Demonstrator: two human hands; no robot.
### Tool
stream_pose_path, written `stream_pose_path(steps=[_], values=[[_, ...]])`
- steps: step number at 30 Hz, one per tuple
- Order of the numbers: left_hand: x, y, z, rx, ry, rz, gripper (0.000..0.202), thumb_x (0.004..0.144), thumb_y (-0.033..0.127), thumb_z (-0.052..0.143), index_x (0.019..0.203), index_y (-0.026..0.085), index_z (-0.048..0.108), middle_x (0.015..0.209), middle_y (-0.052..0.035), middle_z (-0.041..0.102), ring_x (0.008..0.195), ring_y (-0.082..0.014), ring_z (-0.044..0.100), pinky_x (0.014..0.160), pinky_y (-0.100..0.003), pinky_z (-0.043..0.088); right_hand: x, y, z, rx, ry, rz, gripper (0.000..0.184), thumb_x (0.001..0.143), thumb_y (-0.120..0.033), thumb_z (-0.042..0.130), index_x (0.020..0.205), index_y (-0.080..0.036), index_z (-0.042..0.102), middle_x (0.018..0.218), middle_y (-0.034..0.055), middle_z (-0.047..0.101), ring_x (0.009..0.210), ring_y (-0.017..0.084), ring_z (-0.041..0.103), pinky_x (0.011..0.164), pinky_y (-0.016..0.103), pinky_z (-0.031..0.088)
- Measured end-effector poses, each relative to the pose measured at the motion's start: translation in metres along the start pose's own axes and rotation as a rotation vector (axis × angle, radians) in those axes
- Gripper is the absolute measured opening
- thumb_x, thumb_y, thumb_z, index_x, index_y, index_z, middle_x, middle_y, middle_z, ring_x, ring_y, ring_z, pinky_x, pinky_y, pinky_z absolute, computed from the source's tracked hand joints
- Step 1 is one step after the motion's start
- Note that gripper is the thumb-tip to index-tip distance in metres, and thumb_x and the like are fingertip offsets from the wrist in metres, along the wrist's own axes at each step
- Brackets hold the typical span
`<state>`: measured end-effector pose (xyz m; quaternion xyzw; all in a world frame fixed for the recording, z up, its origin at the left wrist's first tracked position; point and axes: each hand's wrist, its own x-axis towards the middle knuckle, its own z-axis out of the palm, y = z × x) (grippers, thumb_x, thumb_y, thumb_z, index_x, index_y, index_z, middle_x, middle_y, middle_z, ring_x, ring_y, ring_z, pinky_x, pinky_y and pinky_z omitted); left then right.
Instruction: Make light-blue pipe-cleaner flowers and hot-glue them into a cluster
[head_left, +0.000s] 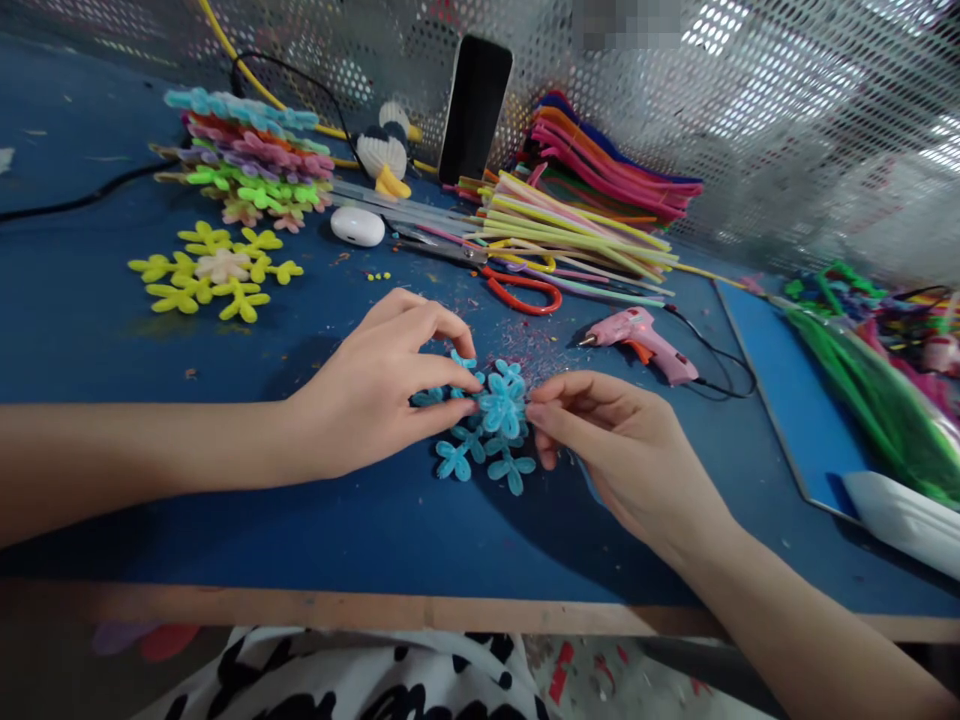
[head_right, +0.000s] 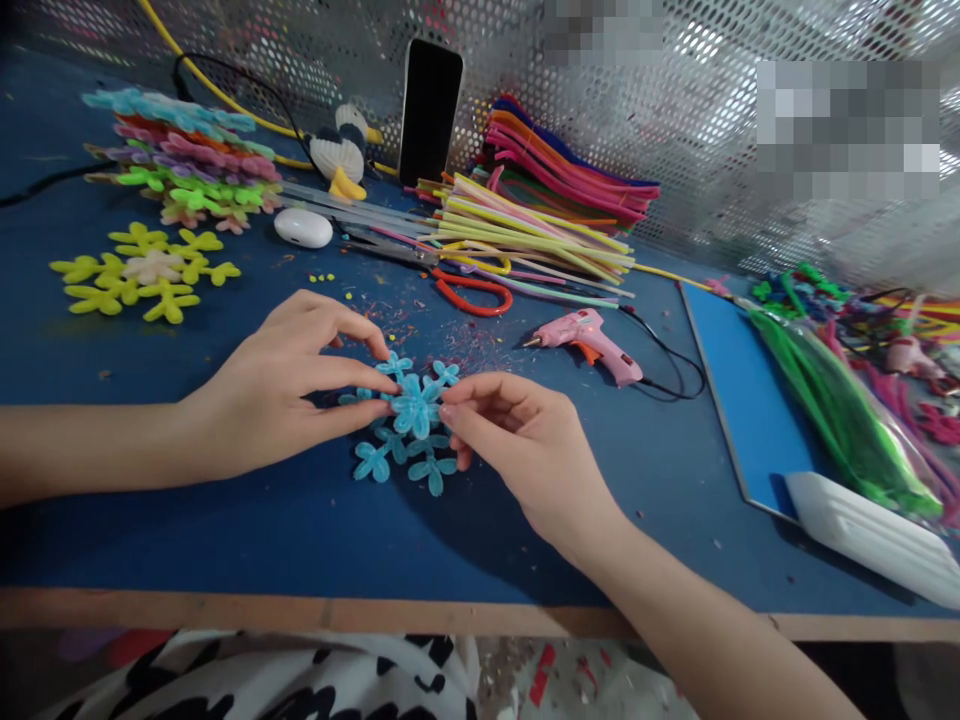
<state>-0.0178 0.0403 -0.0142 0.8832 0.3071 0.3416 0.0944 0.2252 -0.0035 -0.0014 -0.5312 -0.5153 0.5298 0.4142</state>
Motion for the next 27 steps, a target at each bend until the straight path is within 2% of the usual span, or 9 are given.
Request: stream_pose_path(steps=[6,14,20,27], values=[[0.0,0.001,0.002,-0.004,0.024,0.049,0.013,0.094,0.032,0.068,0.094,0.024,0.079,0.105,-0.0059,0.069,0.105,-0.0223,0.058,0.096,-0.037,0.046,0.001,0.001,0.002,0.017,0.035,0.012,0.016,0.078,-0.031,0.084,0.086,-0.02,0.075,0.067,-0.001,0.066,0.055,0.01,0.06,0.049,0.021,0.052],[0.002,0.001,0.004,-0.013,0.059,0.077,0.014,0.095,0.029,0.066,0.094,0.025,0.079,0.103,-0.0053,0.07,0.103,-0.0212,0.058,0.095,-0.037,0.047,-0.002,0.0,0.003,-0.051,0.014,0.003,0.015,0.08,-0.033,0.081,0.088,-0.021,0.076,0.066,-0.0007,0.068,0.052,0.01,0.061,0.048,0.021,0.053],[0.002,0.002,0.004,-0.018,0.037,0.057,0.015,0.095,0.027,0.065,0.089,0.024,0.078,0.104,-0.0057,0.069,0.103,-0.0221,0.058,0.095,-0.04,0.047,-0.005,-0.008,0.007,-0.318,0.0,-0.073,0.011,0.081,-0.03,0.078,0.088,-0.023,0.078,0.068,-0.0001,0.072,0.051,0.011,0.063,0.049,0.023,0.055],[0.003,-0.002,0.008,-0.038,0.002,0.019,0.015,0.095,0.028,0.065,0.09,0.024,0.078,0.109,-0.0058,0.067,0.105,-0.023,0.058,0.096,-0.041,0.046,-0.008,-0.008,0.003,-0.653,0.02,-0.326,0.014,0.082,-0.023,0.078,0.096,-0.025,0.08,0.082,-0.0016,0.078,0.069,0.013,0.07,0.065,0.023,0.058]])
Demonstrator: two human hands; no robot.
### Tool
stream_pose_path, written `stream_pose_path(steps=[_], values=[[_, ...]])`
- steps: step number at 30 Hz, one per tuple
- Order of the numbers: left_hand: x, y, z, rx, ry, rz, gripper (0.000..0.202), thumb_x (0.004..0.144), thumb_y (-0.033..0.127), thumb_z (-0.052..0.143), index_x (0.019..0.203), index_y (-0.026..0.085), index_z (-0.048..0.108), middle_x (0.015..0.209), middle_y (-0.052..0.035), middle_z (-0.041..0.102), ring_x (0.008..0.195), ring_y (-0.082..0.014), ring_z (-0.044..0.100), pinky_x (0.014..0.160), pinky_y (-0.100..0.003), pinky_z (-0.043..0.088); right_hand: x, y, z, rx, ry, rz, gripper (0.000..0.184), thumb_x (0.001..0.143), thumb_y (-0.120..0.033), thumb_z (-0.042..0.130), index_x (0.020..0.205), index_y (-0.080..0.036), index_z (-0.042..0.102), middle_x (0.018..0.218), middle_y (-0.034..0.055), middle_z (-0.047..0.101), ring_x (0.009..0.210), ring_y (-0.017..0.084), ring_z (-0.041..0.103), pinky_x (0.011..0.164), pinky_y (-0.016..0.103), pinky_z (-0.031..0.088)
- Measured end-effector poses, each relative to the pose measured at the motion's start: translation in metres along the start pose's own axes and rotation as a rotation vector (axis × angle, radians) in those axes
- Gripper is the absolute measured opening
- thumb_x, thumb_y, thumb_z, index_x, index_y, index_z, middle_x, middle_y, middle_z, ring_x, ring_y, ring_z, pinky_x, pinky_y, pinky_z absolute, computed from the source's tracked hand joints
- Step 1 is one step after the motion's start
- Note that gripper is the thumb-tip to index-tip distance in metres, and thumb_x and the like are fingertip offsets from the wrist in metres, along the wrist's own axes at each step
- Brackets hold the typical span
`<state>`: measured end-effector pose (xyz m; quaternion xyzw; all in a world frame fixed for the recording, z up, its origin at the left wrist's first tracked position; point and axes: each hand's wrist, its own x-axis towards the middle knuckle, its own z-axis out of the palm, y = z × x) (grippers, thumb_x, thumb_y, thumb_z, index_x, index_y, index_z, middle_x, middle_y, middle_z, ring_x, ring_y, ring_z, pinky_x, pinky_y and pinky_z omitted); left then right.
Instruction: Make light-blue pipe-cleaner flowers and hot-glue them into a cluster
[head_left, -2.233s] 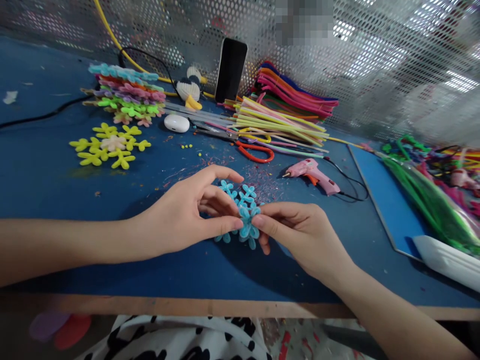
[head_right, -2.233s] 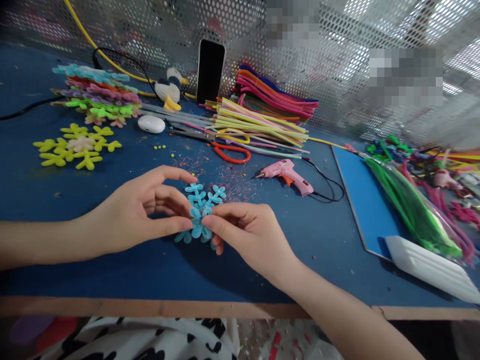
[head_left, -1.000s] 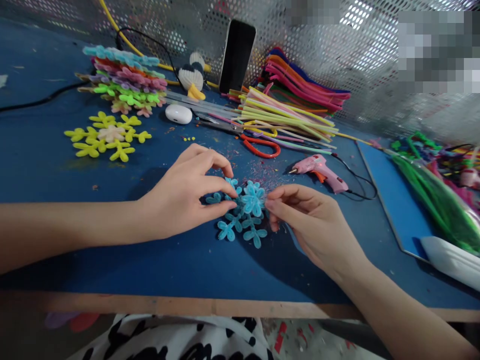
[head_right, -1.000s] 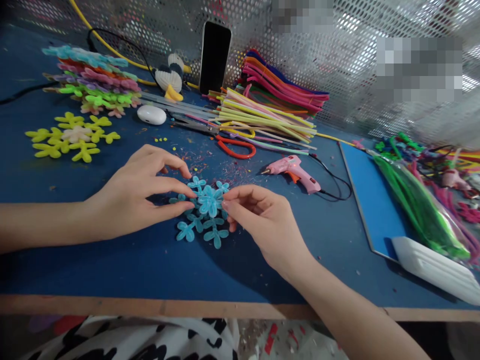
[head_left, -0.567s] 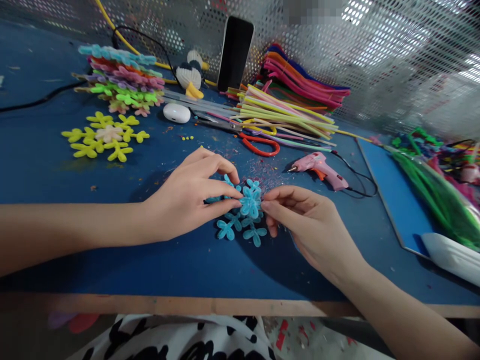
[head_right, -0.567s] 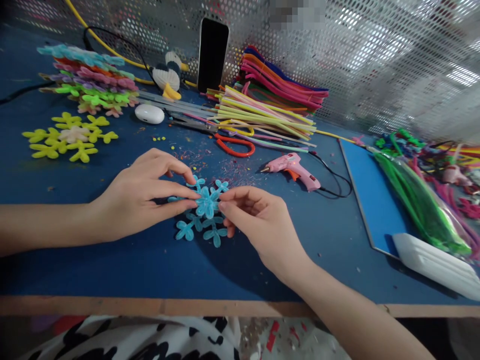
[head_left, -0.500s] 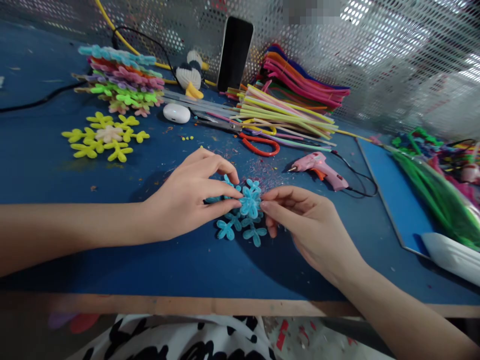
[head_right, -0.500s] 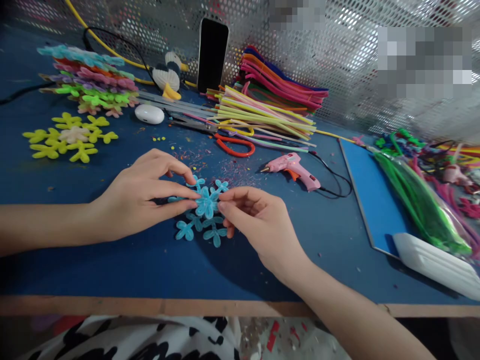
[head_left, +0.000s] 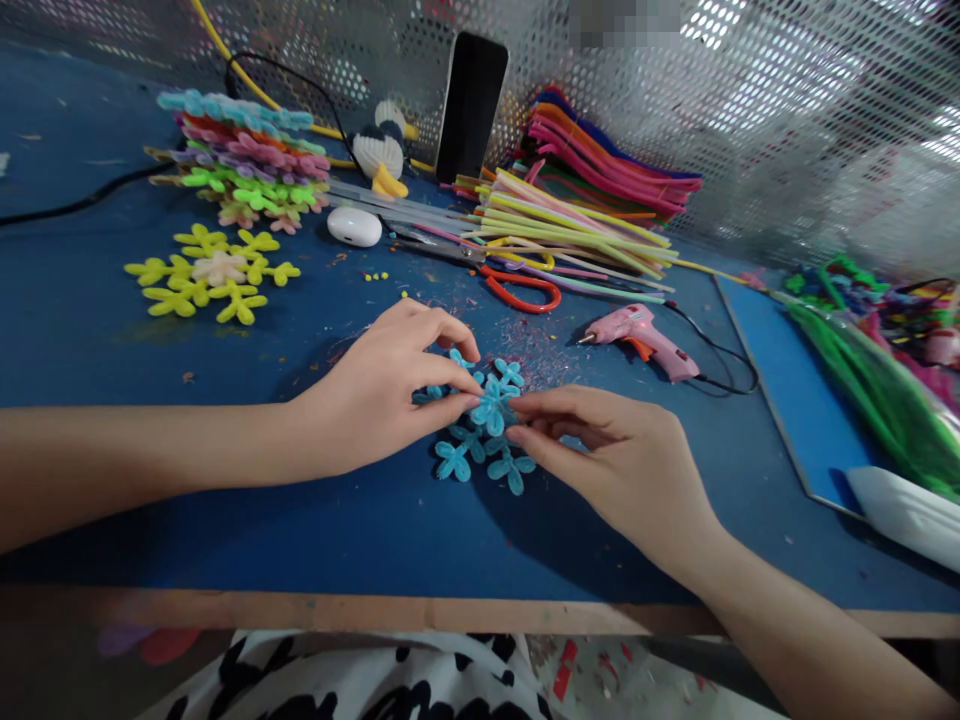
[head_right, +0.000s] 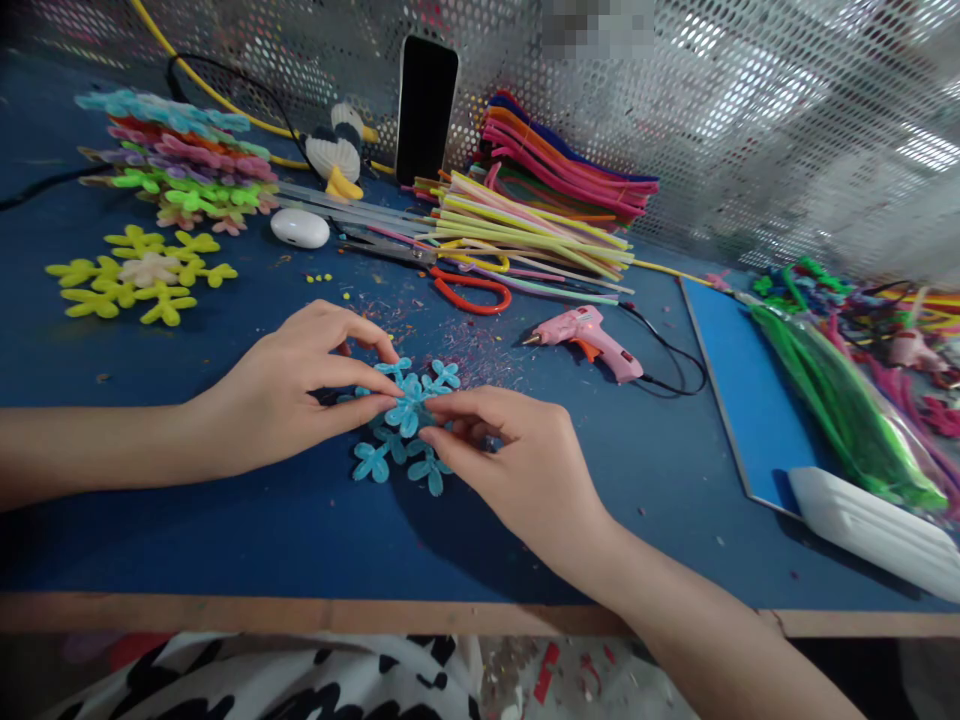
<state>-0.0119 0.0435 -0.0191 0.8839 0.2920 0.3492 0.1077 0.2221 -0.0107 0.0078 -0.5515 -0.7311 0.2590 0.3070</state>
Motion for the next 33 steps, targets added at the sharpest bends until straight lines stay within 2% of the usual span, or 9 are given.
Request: stream_pose_path(steps=[4,8,15,21,25,28,33], values=[[0.0004,-0.0008,0.0011,-0.013,-0.027,-0.017,0.015,0.095,0.028,0.065,0.088,0.023,0.078,0.109,-0.0056,0.067,0.106,-0.0238,0.057,0.099,-0.043,0.044,0.0003,0.0012,-0.0006,-0.168,0.005,-0.169,0.016,0.084,-0.015,0.074,0.097,-0.023,0.079,0.082,-0.0025,0.076,0.068,0.01,0.068,0.067,0.021,0.056],[0.0009,-0.0012,0.0018,-0.012,-0.058,-0.027,0.017,0.095,0.029,0.064,0.088,0.023,0.078,0.11,-0.0058,0.067,0.108,-0.025,0.056,0.099,-0.042,0.044,0.0015,0.0016,0.0003,-0.233,0.0,-0.294,0.013,0.087,-0.013,0.071,0.095,-0.02,0.078,0.087,-0.0006,0.078,0.073,0.01,0.071,0.07,0.019,0.056],[0.0,-0.0031,0.0037,0.031,-0.046,-0.056,0.014,0.094,0.029,0.066,0.092,0.023,0.078,0.113,-0.0058,0.067,0.11,-0.0251,0.056,0.1,-0.042,0.044,0.0027,0.0057,0.0012,-0.277,0.008,-0.364,0.013,0.087,-0.012,0.072,0.096,-0.019,0.076,0.09,0.0003,0.078,0.08,0.011,0.073,0.076,0.02,0.057],[-0.0009,-0.0031,0.0027,0.041,-0.004,-0.086,0.016,0.096,0.027,0.061,0.098,0.022,0.076,0.113,-0.0067,0.067,0.11,-0.0243,0.058,0.103,-0.044,0.043,0.0037,0.0037,-0.0023,-0.284,0.033,-0.426,0.018,0.091,-0.011,0.062,0.1,-0.019,0.076,0.093,0.0054,0.073,0.082,0.015,0.069,0.074,0.029,0.055],[-0.001,-0.0025,0.0013,0.031,0.029,-0.117,0.018,0.096,0.019,0.056,0.096,0.021,0.074,0.112,-0.0074,0.066,0.11,-0.0236,0.058,0.101,-0.042,0.044,0.0047,0.0028,-0.0063,-0.42,0.062,-0.513,0.028,0.09,-0.009,0.058,0.105,-0.021,0.078,0.101,0.0096,0.067,0.094,0.022,0.061,0.083,0.04,0.051],[-0.0012,-0.0023,0.0008,0.023,0.023,-0.127,0.018,0.094,0.017,0.056,0.096,0.021,0.073,0.113,-0.0074,0.066,0.111,-0.0241,0.058,0.102,-0.044,0.044,0.0055,0.0051,-0.0076,-0.5,0.045,-0.527,0.034,0.089,-0.009,0.056,0.106,-0.027,0.079,0.109,0.01,0.065,0.104,0.027,0.055,0.089,0.047,0.048],[-0.001,-0.0008,-0.0003,0.025,0.021,-0.136,0.017,0.092,0.016,0.056,0.094,0.021,0.073,0.112,-0.0069,0.067,0.11,-0.0239,0.059,0.102,-0.044,0.044,0.0061,0.0094,-0.0065,-0.566,0.05,-0.575,0.034,0.086,-0.009,0.059,0.104,-0.03,0.08,0.113,0.0085,0.064,0.105,0.029,0.051,0.094,0.05,0.043]])
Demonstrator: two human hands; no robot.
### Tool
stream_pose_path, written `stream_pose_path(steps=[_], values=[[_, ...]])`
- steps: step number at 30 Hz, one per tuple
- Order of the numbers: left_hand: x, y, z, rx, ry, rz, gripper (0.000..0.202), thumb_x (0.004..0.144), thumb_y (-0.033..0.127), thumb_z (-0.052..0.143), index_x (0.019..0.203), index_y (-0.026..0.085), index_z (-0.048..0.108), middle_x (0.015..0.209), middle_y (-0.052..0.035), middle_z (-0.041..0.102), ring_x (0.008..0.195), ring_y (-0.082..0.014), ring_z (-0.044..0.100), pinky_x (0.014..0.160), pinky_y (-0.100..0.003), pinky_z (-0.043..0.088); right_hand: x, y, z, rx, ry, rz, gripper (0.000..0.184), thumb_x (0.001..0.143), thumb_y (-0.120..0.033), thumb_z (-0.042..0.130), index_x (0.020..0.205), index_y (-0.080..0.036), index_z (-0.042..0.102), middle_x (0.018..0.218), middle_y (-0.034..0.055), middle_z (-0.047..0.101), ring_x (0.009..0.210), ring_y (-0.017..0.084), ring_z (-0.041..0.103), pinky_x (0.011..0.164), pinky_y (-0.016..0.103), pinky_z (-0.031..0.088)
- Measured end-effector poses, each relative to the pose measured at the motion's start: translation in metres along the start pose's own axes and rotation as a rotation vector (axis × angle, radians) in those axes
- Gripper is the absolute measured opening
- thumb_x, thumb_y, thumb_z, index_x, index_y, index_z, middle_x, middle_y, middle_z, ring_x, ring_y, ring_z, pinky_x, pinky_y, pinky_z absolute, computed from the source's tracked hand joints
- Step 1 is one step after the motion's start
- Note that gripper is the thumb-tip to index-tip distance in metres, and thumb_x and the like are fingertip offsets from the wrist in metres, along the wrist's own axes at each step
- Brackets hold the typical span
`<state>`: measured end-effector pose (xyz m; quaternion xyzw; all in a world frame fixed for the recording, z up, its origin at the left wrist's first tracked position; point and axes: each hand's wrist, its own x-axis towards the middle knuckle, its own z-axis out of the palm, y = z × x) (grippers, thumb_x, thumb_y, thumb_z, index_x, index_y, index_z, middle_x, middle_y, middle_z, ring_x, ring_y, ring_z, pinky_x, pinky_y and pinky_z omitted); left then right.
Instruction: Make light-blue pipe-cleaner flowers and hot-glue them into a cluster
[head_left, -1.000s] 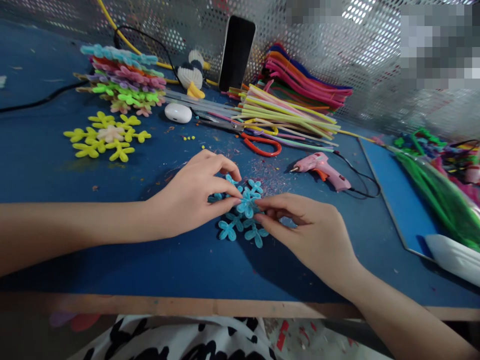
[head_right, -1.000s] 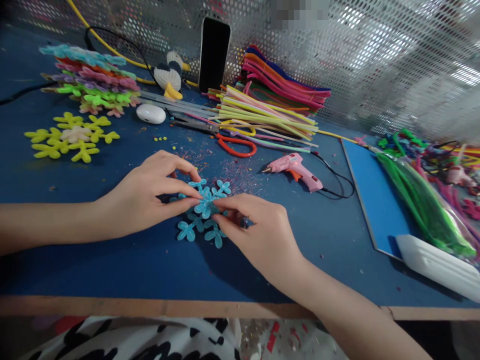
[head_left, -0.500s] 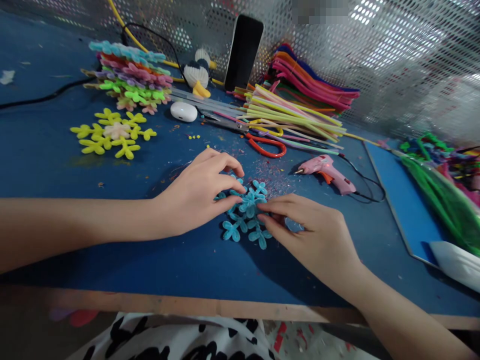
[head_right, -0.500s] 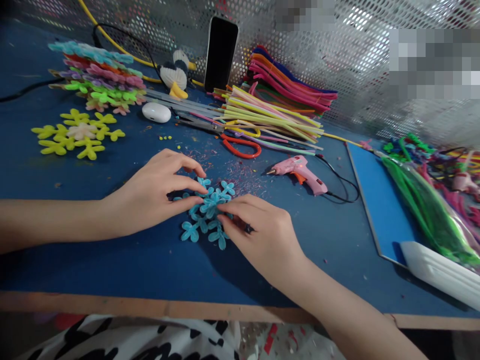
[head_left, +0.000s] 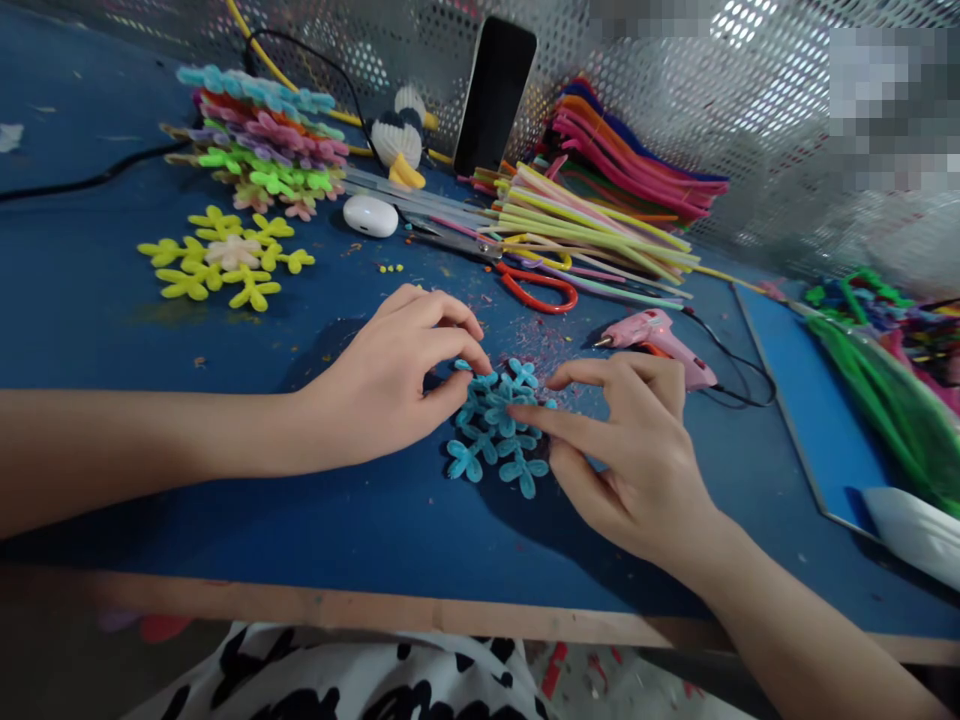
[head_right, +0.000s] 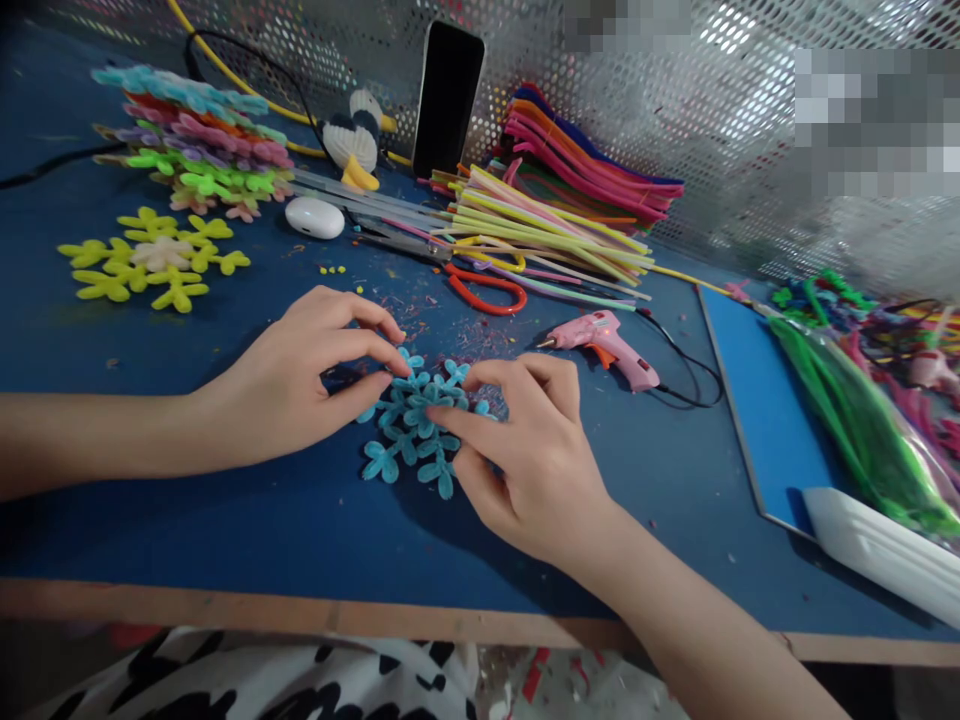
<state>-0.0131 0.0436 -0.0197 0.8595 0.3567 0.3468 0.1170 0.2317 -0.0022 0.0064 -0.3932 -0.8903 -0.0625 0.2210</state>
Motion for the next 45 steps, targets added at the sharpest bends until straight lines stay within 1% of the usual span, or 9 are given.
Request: stream_pose_path(steps=[5,8,11,15,23,31,36,45], values=[[0.0005,0.0008,-0.0003,-0.013,-0.014,-0.013,0.017,0.091,0.016,0.056,0.091,0.021,0.072,0.109,-0.0064,0.067,0.109,-0.0244,0.06,0.102,-0.044,0.044,-0.0019,0.0004,0.0021,-0.071,-0.01,-0.04,0.032,0.086,-0.01,0.062,0.105,-0.029,0.08,0.116,0.0086,0.065,0.107,0.03,0.05,0.095,0.051,0.042],[0.0,0.0,0.0003,-0.015,-0.014,-0.019,0.016,0.091,0.016,0.057,0.092,0.022,0.072,0.11,-0.006,0.067,0.108,-0.0238,0.06,0.103,-0.044,0.043,-0.0034,0.0001,0.0029,-0.121,0.002,-0.074,0.031,0.085,-0.011,0.063,0.106,-0.027,0.079,0.116,0.0096,0.066,0.106,0.031,0.049,0.094,0.051,0.042],[-0.0005,-0.0013,0.0015,-0.022,-0.03,-0.02,0.015,0.091,0.016,0.057,0.092,0.021,0.072,0.106,-0.0053,0.069,0.106,-0.0233,0.061,0.101,-0.043,0.043,-0.004,0.0001,0.0032,-0.14,0.019,-0.096,0.033,0.084,-0.011,0.065,0.109,-0.027,0.078,0.115,0.0096,0.066,0.105,0.03,0.049,0.093,0.051,0.043],[-0.0005,-0.0029,0.0033,-0.027,-0.063,0.005,0.016,0.09,0.016,0.057,0.094,0.02,0.071,0.099,-0.0035,0.074,0.102,-0.0225,0.064,0.097,-0.04,0.045,-0.0034,0.0013,0.0034,-0.143,0.007,-0.1,0.033,0.085,-0.011,0.065,0.11,-0.029,0.077,0.116,0.0089,0.066,0.105,0.03,0.05,0.093,0.051,0.043],[-0.0007,-0.0043,0.0045,-0.025,-0.09,0.009,0.017,0.091,0.017,0.056,0.09,0.02,0.073,0.094,-0.0019,0.076,0.099,-0.0215,0.064,0.095,-0.037,0.046,-0.0027,-0.0029,0.0049,-0.193,-0.017,-0.097,0.031,0.087,-0.013,0.063,0.11,-0.027,0.077,0.117,0.0094,0.065,0.11,0.032,0.049,0.094,0.049,0.043],[-0.0002,-0.0036,0.0047,-0.029,-0.094,0.014,0.017,0.092,0.017,0.056,0.09,0.02,0.073,0.093,-0.0018,0.076,0.098,-0.0209,0.065,0.095,-0.037,0.046,-0.0011,-0.0058,0.0054,-0.172,-0.025,-0.094,0.028,0.087,-0.012,0.062,0.109,-0.023,0.077,0.112,0.0101,0.067,0.108,0.031,0.05,0.092,0.047,0.043],[-0.0002,-0.0032,0.004,-0.023,-0.097,0.009,0.017,0.092,0.018,0.055,0.09,0.02,0.073,0.093,-0.0019,0.076,0.098,-0.0214,0.065,0.095,-0.037,0.047,-0.0006,-0.0037,0.0065,-0.152,-0.018,-0.082,0.032,0.088,-0.011,0.06,0.111,-0.024,0.076,0.112,0.0104,0.066,0.107,0.03,0.049,0.093,0.048,0.043],[0.0008,-0.0028,0.0038,-0.035,-0.091,0.018,0.017,0.092,0.017,0.056,0.091,0.019,0.073,0.092,-0.0021,0.076,0.097,-0.0207,0.065,0.096,-0.037,0.047,0.0009,0.004,0.007,-0.107,-0.028,-0.065,0.032,0.087,-0.011,0.061,0.105,-0.029,0.08,0.115,0.009,0.065,0.108,0.031,0.048,0.096,0.052,0.042]])
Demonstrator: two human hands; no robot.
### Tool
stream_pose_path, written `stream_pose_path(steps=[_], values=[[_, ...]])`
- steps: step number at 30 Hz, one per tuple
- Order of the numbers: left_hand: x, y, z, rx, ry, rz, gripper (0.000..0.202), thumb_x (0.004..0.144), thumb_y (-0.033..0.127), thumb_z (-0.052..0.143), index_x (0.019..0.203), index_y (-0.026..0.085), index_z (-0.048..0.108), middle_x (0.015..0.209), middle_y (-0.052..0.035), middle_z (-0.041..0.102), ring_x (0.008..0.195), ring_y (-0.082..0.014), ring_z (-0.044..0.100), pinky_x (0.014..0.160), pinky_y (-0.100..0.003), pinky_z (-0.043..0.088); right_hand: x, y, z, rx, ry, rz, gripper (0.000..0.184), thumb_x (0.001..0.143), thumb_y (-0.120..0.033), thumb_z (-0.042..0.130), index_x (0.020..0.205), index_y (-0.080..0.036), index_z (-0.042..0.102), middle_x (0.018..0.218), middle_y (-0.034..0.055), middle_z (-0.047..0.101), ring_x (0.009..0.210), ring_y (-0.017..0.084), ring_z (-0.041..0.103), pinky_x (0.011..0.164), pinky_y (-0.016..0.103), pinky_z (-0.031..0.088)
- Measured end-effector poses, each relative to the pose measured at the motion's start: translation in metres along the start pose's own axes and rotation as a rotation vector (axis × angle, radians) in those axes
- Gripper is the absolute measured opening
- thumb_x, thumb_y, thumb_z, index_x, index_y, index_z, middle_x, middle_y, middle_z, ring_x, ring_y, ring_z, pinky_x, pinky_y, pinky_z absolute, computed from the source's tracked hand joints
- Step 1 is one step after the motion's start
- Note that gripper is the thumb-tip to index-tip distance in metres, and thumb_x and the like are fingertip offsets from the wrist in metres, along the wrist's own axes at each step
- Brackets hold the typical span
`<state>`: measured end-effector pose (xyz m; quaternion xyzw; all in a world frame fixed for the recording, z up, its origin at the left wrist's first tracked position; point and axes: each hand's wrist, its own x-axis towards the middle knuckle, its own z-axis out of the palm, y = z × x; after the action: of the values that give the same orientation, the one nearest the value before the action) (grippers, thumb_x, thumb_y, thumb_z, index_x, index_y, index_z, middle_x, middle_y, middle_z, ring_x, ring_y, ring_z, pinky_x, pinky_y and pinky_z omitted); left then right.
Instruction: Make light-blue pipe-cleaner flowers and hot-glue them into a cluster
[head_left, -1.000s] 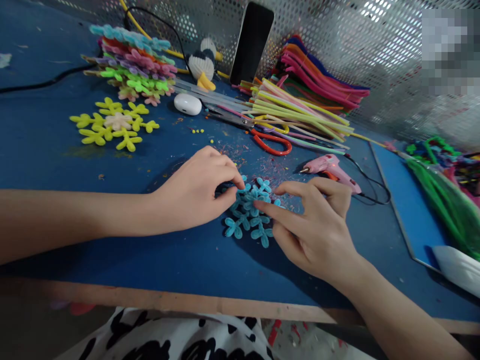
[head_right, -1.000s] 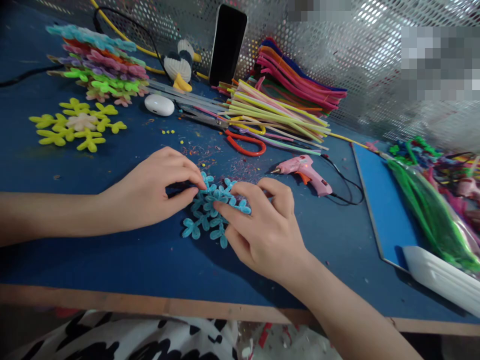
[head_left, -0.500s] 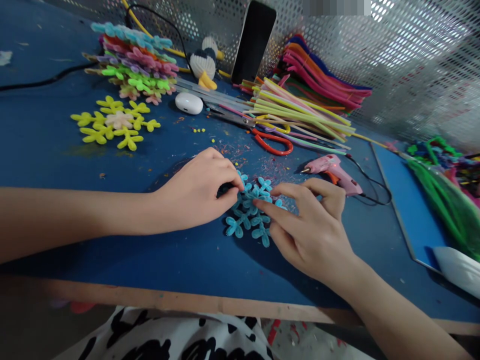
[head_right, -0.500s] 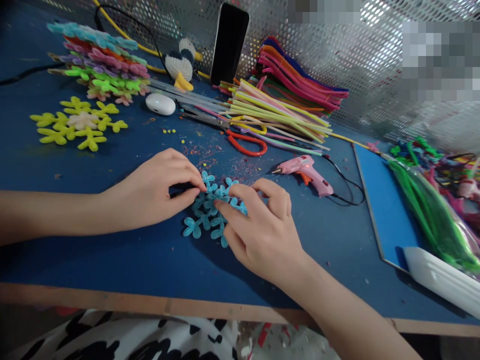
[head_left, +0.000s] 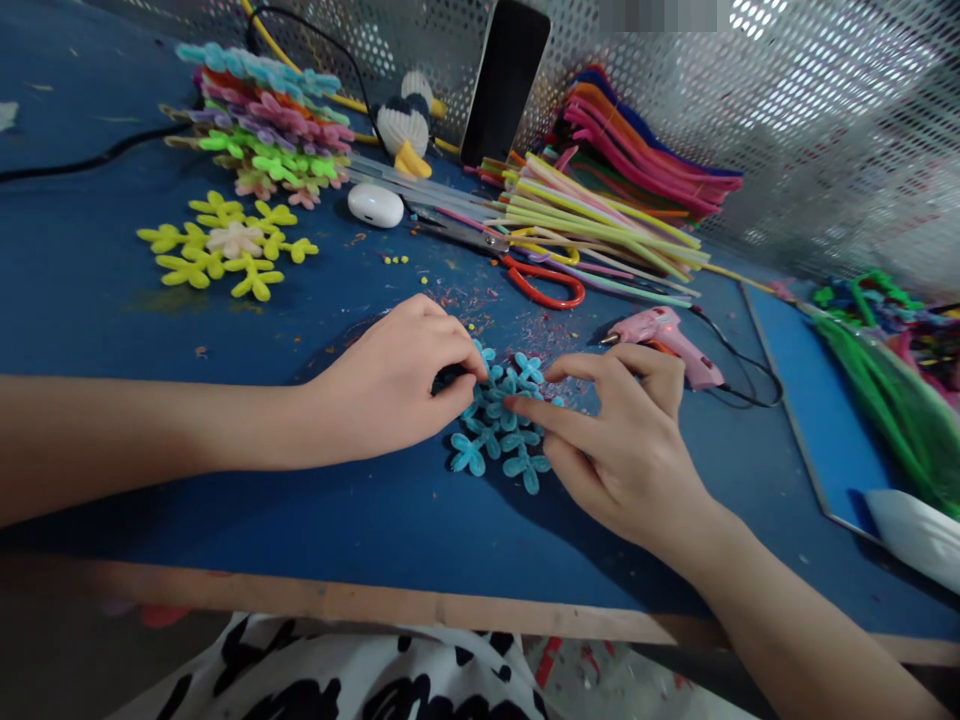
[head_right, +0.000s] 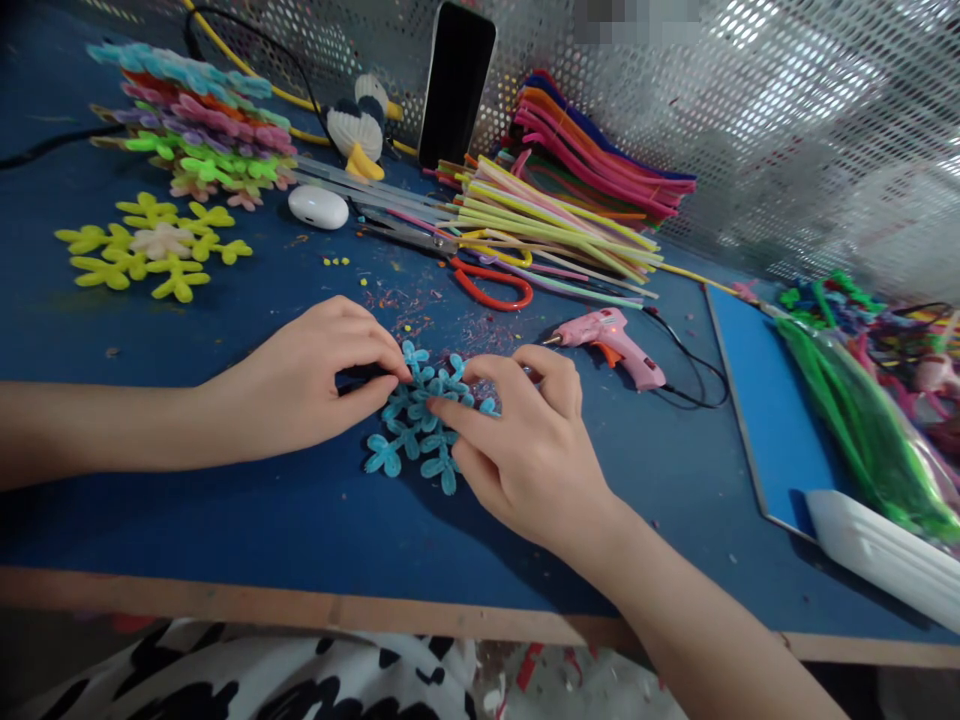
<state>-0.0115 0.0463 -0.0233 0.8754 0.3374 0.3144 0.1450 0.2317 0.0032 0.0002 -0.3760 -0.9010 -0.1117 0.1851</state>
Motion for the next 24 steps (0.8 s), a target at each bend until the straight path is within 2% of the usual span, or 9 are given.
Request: stream_pose_path(steps=[7,15,24], values=[[-0.003,0.0,0.0,0.019,0.022,-0.004,0.02,0.093,0.02,0.056,0.093,0.022,0.076,0.106,-0.0061,0.071,0.106,-0.0252,0.061,0.098,-0.043,0.046,0.002,0.005,-0.004,0.019,0.08,0.036,0.037,0.085,-0.008,0.059,0.102,-0.033,0.08,0.109,0.0075,0.064,0.104,0.029,0.05,0.095,0.054,0.041],[-0.004,0.002,-0.001,0.012,-0.007,0.051,0.022,0.092,0.017,0.056,0.094,0.022,0.078,0.113,-0.0065,0.07,0.111,-0.0262,0.059,0.103,-0.046,0.045,0.001,0.015,0.002,0.077,-0.028,0.002,0.036,0.088,-0.01,0.059,0.104,-0.034,0.08,0.119,0.0067,0.057,0.113,0.03,0.045,0.1,0.052,0.039],[-0.003,0.003,-0.002,0.007,-0.022,0.051,0.021,0.092,0.017,0.056,0.091,0.021,0.077,0.113,-0.0073,0.07,0.112,-0.0267,0.059,0.103,-0.046,0.046,0.006,0.022,0.004,0.072,-0.021,-0.081,0.035,0.09,-0.01,0.058,0.104,-0.033,0.08,0.123,0.0076,0.054,0.116,0.031,0.042,0.099,0.053,0.038]])
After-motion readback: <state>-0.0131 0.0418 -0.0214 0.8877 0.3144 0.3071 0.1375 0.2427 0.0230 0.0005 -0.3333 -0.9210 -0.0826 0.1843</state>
